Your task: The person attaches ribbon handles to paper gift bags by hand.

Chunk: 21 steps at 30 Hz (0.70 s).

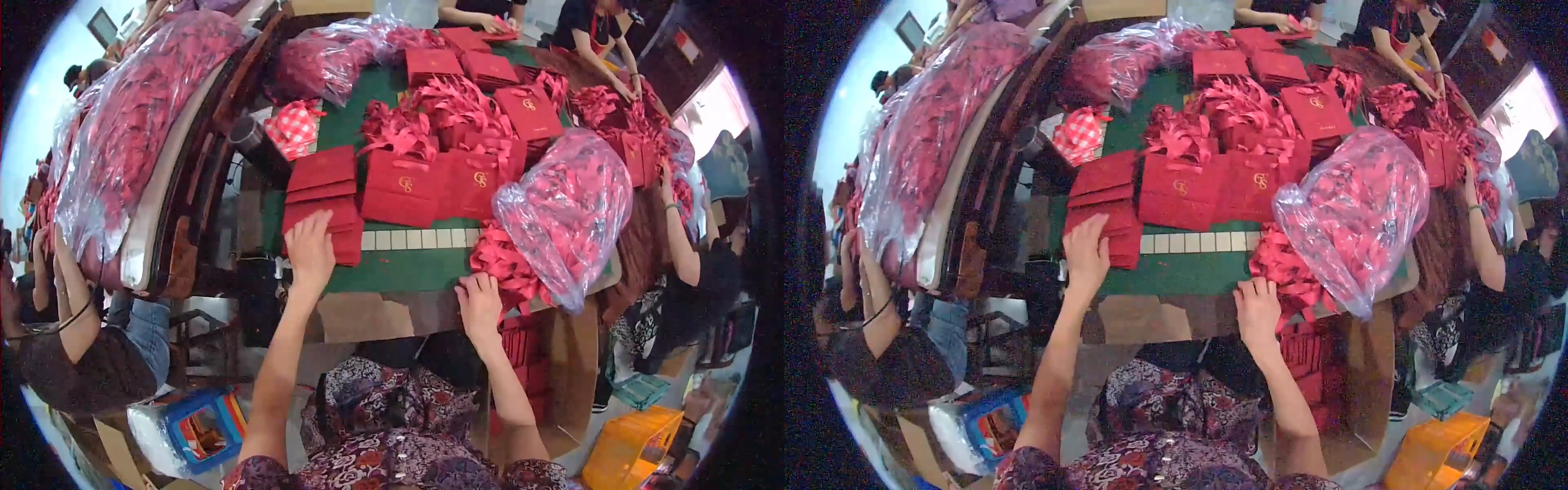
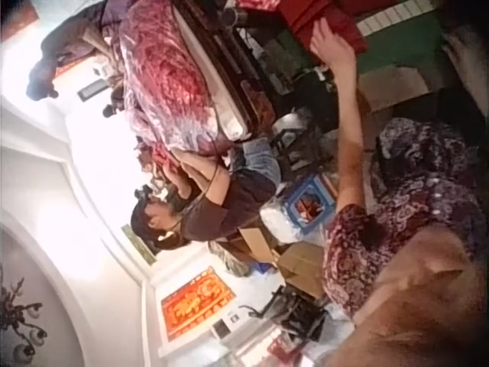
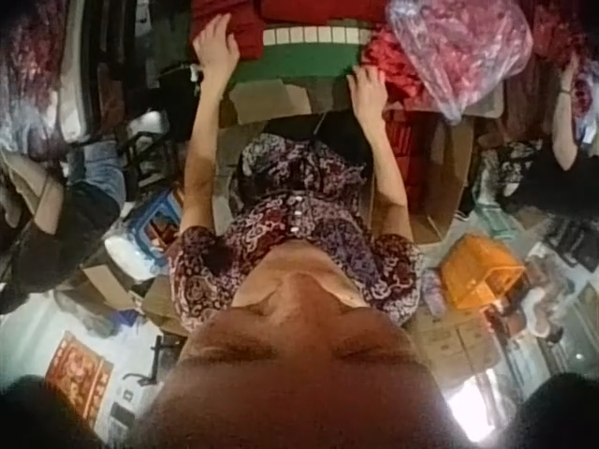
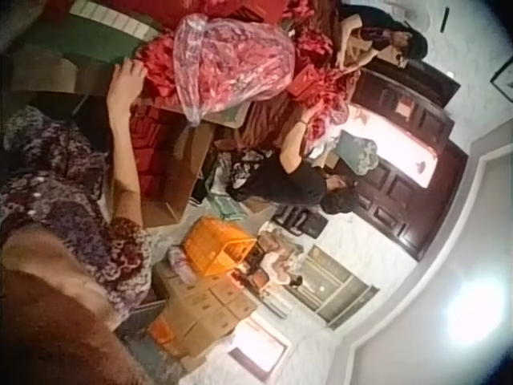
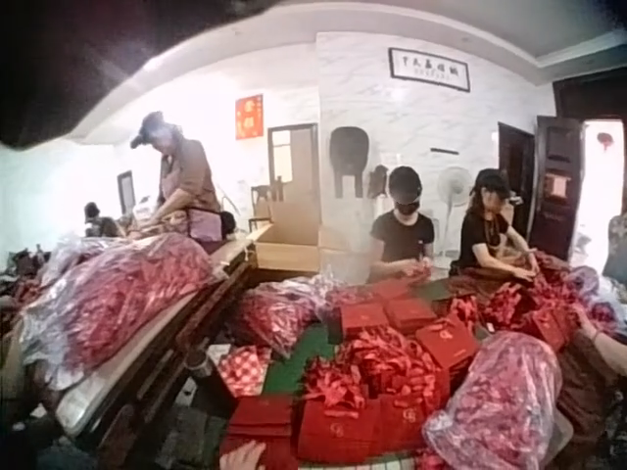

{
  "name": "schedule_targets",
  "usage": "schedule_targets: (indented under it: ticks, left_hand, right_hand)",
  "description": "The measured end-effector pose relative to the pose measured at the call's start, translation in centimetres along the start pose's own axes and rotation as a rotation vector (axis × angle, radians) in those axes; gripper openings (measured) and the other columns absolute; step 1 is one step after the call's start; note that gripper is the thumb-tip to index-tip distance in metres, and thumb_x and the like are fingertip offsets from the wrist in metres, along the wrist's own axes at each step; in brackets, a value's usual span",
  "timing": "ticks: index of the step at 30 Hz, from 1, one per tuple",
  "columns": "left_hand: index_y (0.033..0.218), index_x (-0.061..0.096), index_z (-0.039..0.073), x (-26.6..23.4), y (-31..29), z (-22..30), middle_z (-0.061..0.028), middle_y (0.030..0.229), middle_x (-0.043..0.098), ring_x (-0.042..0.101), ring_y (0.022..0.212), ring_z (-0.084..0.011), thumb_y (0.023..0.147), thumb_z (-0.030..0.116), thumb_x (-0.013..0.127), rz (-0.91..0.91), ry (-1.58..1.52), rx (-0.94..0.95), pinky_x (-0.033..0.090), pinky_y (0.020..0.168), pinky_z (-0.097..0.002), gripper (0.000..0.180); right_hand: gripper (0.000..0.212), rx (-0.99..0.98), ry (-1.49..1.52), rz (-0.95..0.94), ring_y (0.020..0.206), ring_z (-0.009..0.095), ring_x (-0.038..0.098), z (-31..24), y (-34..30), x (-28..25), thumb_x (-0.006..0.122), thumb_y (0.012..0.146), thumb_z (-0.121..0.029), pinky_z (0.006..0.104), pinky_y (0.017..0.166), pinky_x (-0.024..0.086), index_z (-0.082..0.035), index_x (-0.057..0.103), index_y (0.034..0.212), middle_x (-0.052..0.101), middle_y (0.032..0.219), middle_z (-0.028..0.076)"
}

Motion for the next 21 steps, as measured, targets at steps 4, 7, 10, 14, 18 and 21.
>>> schedule_targets:
  ticks: [4, 7, 10, 14, 18, 21]
  left_hand:
    - [0.112, 0.069, 0.009, 0.0, -0.7, 0.7, -0.0052, 0.111, 0.069, 0.059, 0.104, -0.0249, 0.081, 0.003, 0.056, 0.054, 0.095, 0.12, 0.04, 0.093, -0.0415, 0.033]
    - [0.112, 0.069, 0.011, -0.8, -0.9, 1.2, -0.0047, 0.107, 0.07, 0.059, 0.1, -0.0252, 0.078, 0.001, 0.063, 0.034, 0.015, 0.131, 0.04, 0.09, -0.0422, 0.035]
    - [0.106, 0.071, 0.013, -2.7, -2.4, 3.3, -0.0037, 0.104, 0.07, 0.059, 0.095, -0.0246, 0.075, 0.002, 0.066, 0.07, -0.09, 0.156, 0.039, 0.087, -0.0401, 0.033]
    - [0.103, 0.074, 0.015, -4.3, -7.5, 8.1, 0.0002, 0.102, 0.07, 0.057, 0.093, -0.0235, 0.072, 0.005, 0.07, 0.049, -0.166, 0.203, 0.042, 0.083, -0.04, 0.033]
    - [0.102, 0.074, 0.015, -2.8, -13.7, 12.1, 0.0016, 0.105, 0.068, 0.058, 0.092, -0.0228, 0.07, 0.011, 0.075, -0.063, -0.272, 0.313, 0.045, 0.08, -0.0378, 0.032]
    - [0.103, 0.073, 0.013, 0.0, -16.9, 13.8, -0.0011, 0.105, 0.066, 0.058, 0.094, -0.0232, 0.07, 0.009, 0.072, -0.173, -0.367, 0.329, 0.045, 0.08, -0.0385, 0.033]
  right_hand:
    - [0.01, -0.049, 0.014, 0.007, 0.089, 0.031, 0.055, 0.0, -0.3, 0.6, 0.071, 0.08, -0.007, 0.0417, 0.074, 0.049, -0.007, 0.065, 0.088, 0.059, 0.092, 0.009]
    - [0.01, -0.086, 0.089, 0.063, 0.087, 0.032, 0.055, -0.8, -0.3, -0.3, 0.071, 0.08, -0.005, 0.0414, 0.074, 0.048, -0.007, 0.064, 0.088, 0.059, 0.09, 0.009]
    - [0.011, -0.067, 0.163, 0.079, 0.086, 0.032, 0.055, -2.2, -0.2, -1.6, 0.07, 0.082, -0.003, 0.0416, 0.074, 0.047, -0.006, 0.063, 0.089, 0.061, 0.089, 0.01]
    - [0.011, -0.034, 0.259, 0.102, 0.085, 0.032, 0.056, -2.6, -0.1, -2.6, 0.07, 0.083, -0.004, 0.0418, 0.075, 0.045, -0.005, 0.062, 0.091, 0.062, 0.088, 0.01]
    - [0.011, -0.098, 0.282, 0.104, 0.085, 0.03, 0.058, -5.5, 0.1, -4.6, 0.071, 0.084, -0.006, 0.0416, 0.078, 0.043, -0.007, 0.063, 0.091, 0.063, 0.086, 0.009]
    - [0.011, -0.008, 0.464, -0.062, 0.078, 0.031, 0.062, -6.4, -1.1, -3.7, 0.07, 0.086, -0.007, 0.0388, 0.069, 0.047, -0.006, 0.065, 0.095, 0.064, 0.086, 0.011]
Point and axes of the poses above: each hand's wrist, its own y-axis towards the middle knuckle, its own x-axis out of the palm, z = x × y, the point moved 5 cm from there along y, towards the middle knuckle
